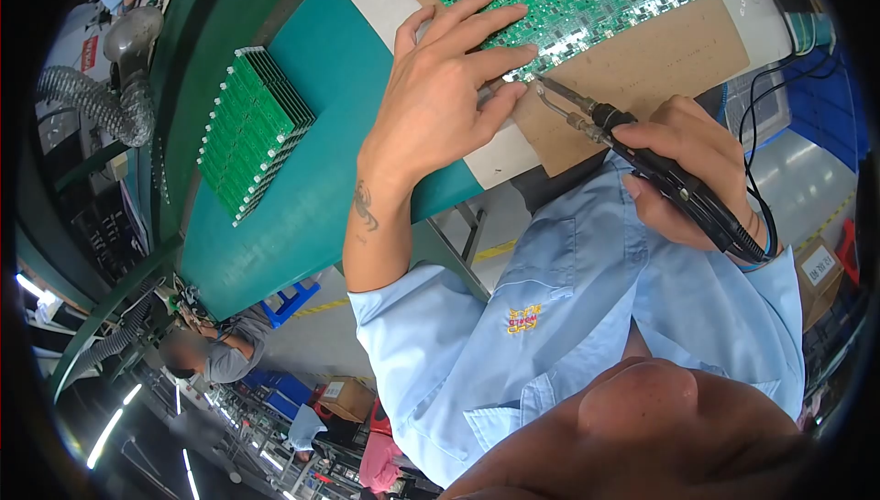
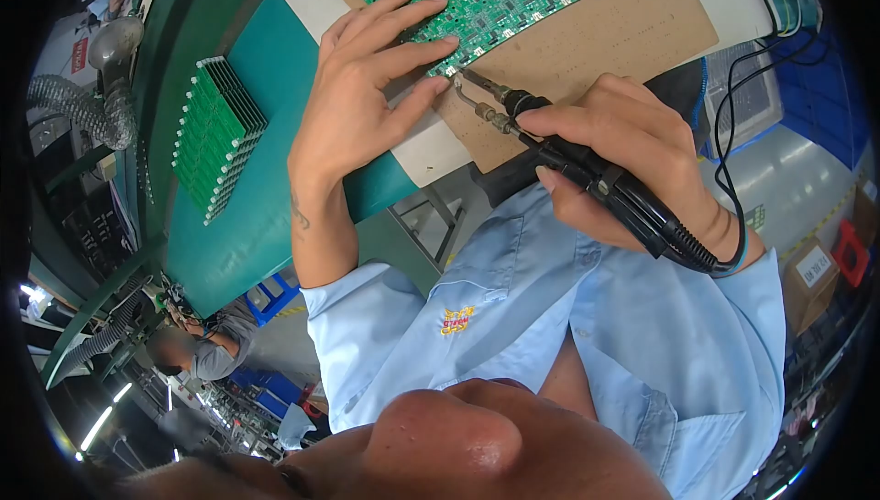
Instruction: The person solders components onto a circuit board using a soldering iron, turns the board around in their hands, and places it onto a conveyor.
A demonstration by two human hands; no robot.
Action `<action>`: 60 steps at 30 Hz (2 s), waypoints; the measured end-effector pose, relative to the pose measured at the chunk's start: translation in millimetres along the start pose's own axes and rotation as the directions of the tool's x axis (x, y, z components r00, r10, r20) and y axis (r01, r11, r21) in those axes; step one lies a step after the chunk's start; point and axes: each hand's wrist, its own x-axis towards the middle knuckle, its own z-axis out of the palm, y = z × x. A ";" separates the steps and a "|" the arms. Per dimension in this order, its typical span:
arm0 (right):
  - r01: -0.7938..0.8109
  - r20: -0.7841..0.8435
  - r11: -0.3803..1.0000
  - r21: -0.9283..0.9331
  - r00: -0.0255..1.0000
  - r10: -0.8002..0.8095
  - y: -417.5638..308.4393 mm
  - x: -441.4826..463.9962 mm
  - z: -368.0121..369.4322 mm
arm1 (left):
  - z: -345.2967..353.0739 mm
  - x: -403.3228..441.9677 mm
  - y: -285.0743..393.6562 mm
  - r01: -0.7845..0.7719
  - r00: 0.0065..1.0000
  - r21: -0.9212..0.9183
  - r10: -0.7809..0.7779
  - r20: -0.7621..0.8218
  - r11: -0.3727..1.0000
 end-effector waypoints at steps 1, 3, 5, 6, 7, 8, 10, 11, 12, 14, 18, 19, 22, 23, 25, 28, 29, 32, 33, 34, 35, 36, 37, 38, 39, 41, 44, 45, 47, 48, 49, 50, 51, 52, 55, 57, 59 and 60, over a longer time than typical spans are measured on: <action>0.001 0.004 1.000 -0.004 1.000 -0.001 0.0 -0.3 -0.7 | 0.1 0.0 -0.2 -0.001 1.000 0.000 0.001 -0.001 1.000; 0.003 0.011 1.000 -0.012 1.000 -0.003 -0.2 -0.8 -1.9 | 0.1 -0.2 -0.3 -0.001 1.000 0.001 0.001 -0.003 1.000; 0.001 0.008 1.000 -0.008 1.000 -0.001 -1.0 -1.2 -2.6 | 0.2 -0.5 -0.5 0.000 1.000 0.001 0.000 -0.001 1.000; 0.000 0.005 1.000 -0.004 1.000 0.001 -1.5 -1.6 -3.1 | 0.3 -0.6 -0.6 0.001 1.000 0.001 -0.001 0.000 1.000; -0.002 0.002 1.000 -0.001 1.000 0.002 -2.0 -1.9 -3.6 | 0.4 -0.5 -0.6 0.002 1.000 0.001 -0.002 0.001 1.000; -0.004 -0.001 1.000 0.003 1.000 0.004 -2.1 -2.1 -3.8 | 0.4 -0.6 -0.7 0.002 1.000 0.002 -0.002 0.002 1.000; -0.001 -0.006 1.000 0.014 1.000 0.001 -1.3 -2.5 -3.6 | -0.3 -4.3 -1.0 0.013 1.000 -0.007 -0.013 0.006 1.000; 0.003 -0.012 1.000 0.017 1.000 -0.003 -0.7 -2.6 -5.2 | -0.4 -5.6 -1.1 0.017 1.000 -0.017 -0.017 0.006 1.000; 0.010 -0.020 1.000 0.006 1.000 -0.010 0.4 -2.2 -9.8 | 0.9 -3.5 -1.5 0.010 1.000 -0.030 -0.010 -0.004 1.000; 0.025 -0.038 0.999 -0.044 0.999 -0.026 2.8 0.0 -23.5 | 1.9 4.9 -1.3 -0.031 0.999 -0.045 0.029 -0.037 0.998; -0.099 -0.368 0.995 -0.023 0.926 0.084 20.8 1.4 -40.1 | 0.7 1.4 -0.7 0.018 1.000 -0.055 -0.018 0.005 0.998; -0.095 -0.374 0.995 -0.031 0.924 0.076 25.0 1.5 -43.3 | 0.5 1.6 -1.4 0.008 1.000 -0.052 -0.008 -0.001 0.999; -0.193 -0.496 0.978 -0.076 0.858 0.131 37.1 -4.1 -53.8 | 0.5 1.6 -1.5 0.030 0.999 -0.071 -0.029 0.015 0.997; -0.228 -0.537 0.970 -0.087 0.831 0.147 42.1 -5.8 -57.2 | 0.5 1.7 -1.4 0.035 0.999 -0.077 -0.034 0.022 0.996; -0.252 -0.570 0.960 -0.120 0.809 0.141 58.2 -5.7 -64.8 | 0.1 1.8 -0.8 0.027 0.999 -0.080 -0.025 0.024 0.996; -0.324 -0.643 0.926 -0.194 0.755 0.130 85.9 -0.2 -78.9 | -1.2 3.5 -1.3 0.038 0.999 -0.091 -0.035 0.029 0.995; -0.321 -0.649 0.927 -0.195 0.750 0.123 92.5 1.7 -83.6 | -1.3 4.4 -1.9 0.029 0.999 -0.086 -0.027 0.028 0.996; -0.294 -0.704 0.934 -0.203 0.707 0.070 111.5 9.1 -93.4 | -0.5 3.7 -3.8 0.032 0.999 -0.106 -0.028 0.040 0.994; -0.284 -0.718 0.937 -0.203 0.694 0.055 115.7 9.9 -94.1 | -0.7 2.8 -4.4 0.038 0.998 -0.112 -0.033 0.044 0.993; -0.278 -0.717 0.940 -0.198 0.694 0.054 119.8 9.3 -93.9 | -1.1 1.9 -4.5 0.042 0.998 -0.104 -0.038 0.043 0.994; -0.282 -0.695 0.931 -0.230 0.717 0.046 124.6 7.7 -93.6 | -1.4 1.5 -4.6 0.040 0.998 -0.107 -0.036 0.043 0.993; -0.285 -0.672 0.921 -0.264 0.739 0.037 129.1 6.5 -93.5 | -1.5 2.1 -4.9 0.036 0.999 -0.111 -0.032 0.042 0.993; -0.287 -0.647 0.910 -0.299 0.762 0.028 133.1 6.4 -93.8 | -1.2 2.9 -5.1 0.034 0.999 -0.116 -0.030 0.039 0.993; -0.291 -0.621 0.898 -0.331 0.783 0.025 135.3 6.8 -92.7 | -1.1 3.0 -5.4 0.032 0.999 -0.123 -0.027 0.041 0.992; -0.287 -0.619 0.900 -0.328 0.785 0.024 133.8 8.2 -91.9 | -1.1 3.3 -6.0 0.037 0.999 -0.120 -0.032 0.040 0.992; -0.231 -0.631 0.942 -0.243 0.776 0.028 120.9 4.6 -89.2 | -0.5 2.8 -6.7 0.036 0.999 -0.126 -0.031 0.038 0.991; -0.173 -0.643 0.974 -0.143 0.765 0.042 106.1 -7.4 -80.1 | -0.3 2.2 -6.9 0.043 0.998 -0.128 -0.037 0.046 0.991; -0.166 -0.605 0.979 -0.116 0.794 0.063 106.1 -13.4 -77.4 | -0.8 1.8 -7.4 0.024 0.999 -0.124 -0.019 0.037 0.992; -0.153 -0.523 0.986 -0.063 0.846 0.098 108.4 -26.8 -73.8 | -2.1 1.8 -9.0 -0.014 1.000 -0.116 0.016 0.019 0.993; -0.148 -0.481 0.988 -0.037 0.870 0.113 109.1 -31.6 -72.2 | -2.7 2.1 -10.0 -0.034 0.999 -0.113 0.036 0.010 0.993; -0.146 -0.479 0.989 -0.026 0.870 0.116 108.4 -35.4 -71.2 | -4.1 2.3 -11.4 -0.026 0.999 -0.107 0.028 0.016 0.994; -0.142 -0.457 0.987 -0.072 0.884 0.094 106.9 -39.2 -71.8 | -6.6 2.9 -13.5 0.031 0.998 -0.162 -0.040 -0.050 0.986; -0.135 -0.437 0.984 -0.120 0.897 0.070 105.3 -43.3 -72.0 | -9.4 3.4 -16.5 0.080 0.988 -0.216 -0.107 -0.113 0.973; -0.128 -0.416 0.977 -0.168 0.908 0.047 103.1 -47.0 -72.8 | -12.6 5.0 -19.0 0.124 0.969 -0.274 -0.176 -0.172 0.954; -0.112 -0.402 0.967 -0.228 0.916 0.011 95.8 -57.9 -66.2 | -11.8 10.4 -33.5 0.200 0.928 -0.249 -0.264 -0.262 0.948; -0.106 -0.407 0.960 -0.261 0.913 -0.010 90.6 -64.4 -60.2 | -3.7 10.9 -47.3 0.282 0.892 -0.098 -0.299 -0.338 0.954; -0.103 -0.418 0.957 -0.273 0.908 -0.021 89.8 -70.3 -56.0 | 0.0 10.0 -50.9 0.321 0.876 -0.015 -0.303 -0.376 0.947; -0.102 -0.412 0.954 -0.283 0.911 -0.025 90.0 -73.6 -53.8 | 0.3 10.4 -50.0 0.334 0.869 -0.040 -0.324 -0.374 0.942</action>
